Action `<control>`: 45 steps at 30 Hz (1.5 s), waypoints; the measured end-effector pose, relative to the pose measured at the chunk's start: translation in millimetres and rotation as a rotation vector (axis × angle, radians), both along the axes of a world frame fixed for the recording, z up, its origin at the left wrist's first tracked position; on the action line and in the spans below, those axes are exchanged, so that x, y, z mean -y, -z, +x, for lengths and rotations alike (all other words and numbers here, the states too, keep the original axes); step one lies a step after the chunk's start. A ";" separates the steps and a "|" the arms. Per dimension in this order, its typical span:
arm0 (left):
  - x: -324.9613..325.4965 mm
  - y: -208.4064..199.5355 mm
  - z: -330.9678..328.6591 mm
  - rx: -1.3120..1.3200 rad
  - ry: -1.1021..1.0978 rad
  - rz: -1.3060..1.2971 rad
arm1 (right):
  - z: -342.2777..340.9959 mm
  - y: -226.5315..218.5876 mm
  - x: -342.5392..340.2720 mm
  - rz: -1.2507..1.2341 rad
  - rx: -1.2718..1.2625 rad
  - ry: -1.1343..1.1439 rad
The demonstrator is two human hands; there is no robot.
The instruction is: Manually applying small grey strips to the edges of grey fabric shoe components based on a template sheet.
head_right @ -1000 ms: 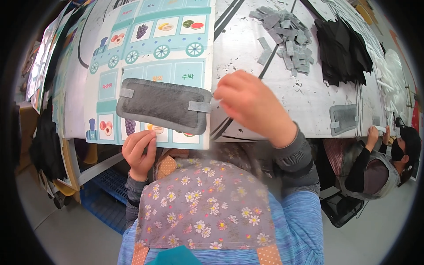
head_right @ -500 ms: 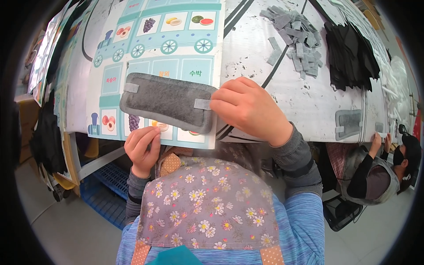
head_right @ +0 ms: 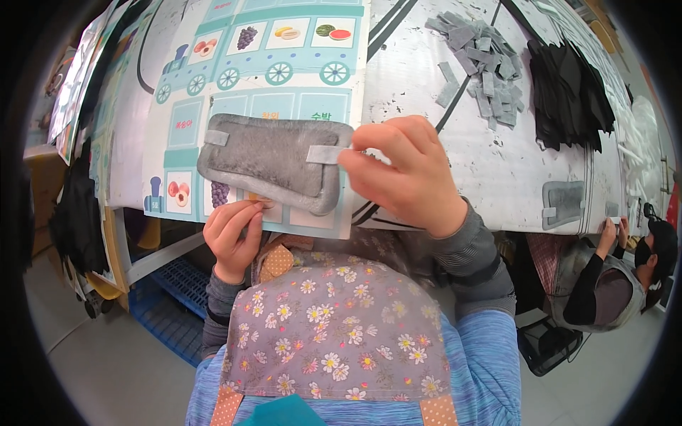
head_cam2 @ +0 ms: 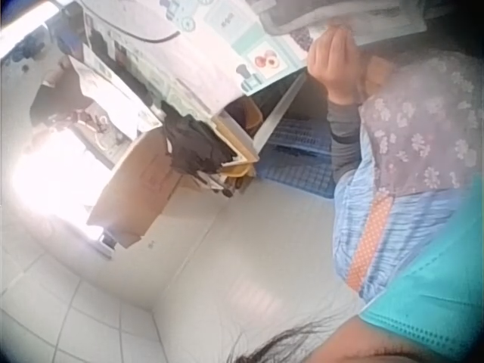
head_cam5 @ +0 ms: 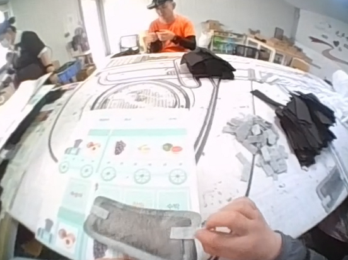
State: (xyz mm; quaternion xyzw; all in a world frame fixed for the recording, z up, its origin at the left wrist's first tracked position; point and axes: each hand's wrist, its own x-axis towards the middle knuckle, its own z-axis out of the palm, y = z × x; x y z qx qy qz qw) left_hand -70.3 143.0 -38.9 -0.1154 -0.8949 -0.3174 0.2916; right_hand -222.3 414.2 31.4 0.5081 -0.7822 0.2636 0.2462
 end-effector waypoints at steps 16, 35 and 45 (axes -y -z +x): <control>-4.8 0.0 -0.1 0.006 -0.065 -0.004 | 1.1 9.0 -21.0 0.233 0.109 -0.009; 0.4 -6.9 -0.6 -0.037 -0.037 0.012 | -5.5 -5.1 -24.9 -0.003 0.004 0.028; 3.6 -18.6 9.3 0.166 0.063 -0.145 | 35.3 -37.6 -138.9 0.162 0.059 0.455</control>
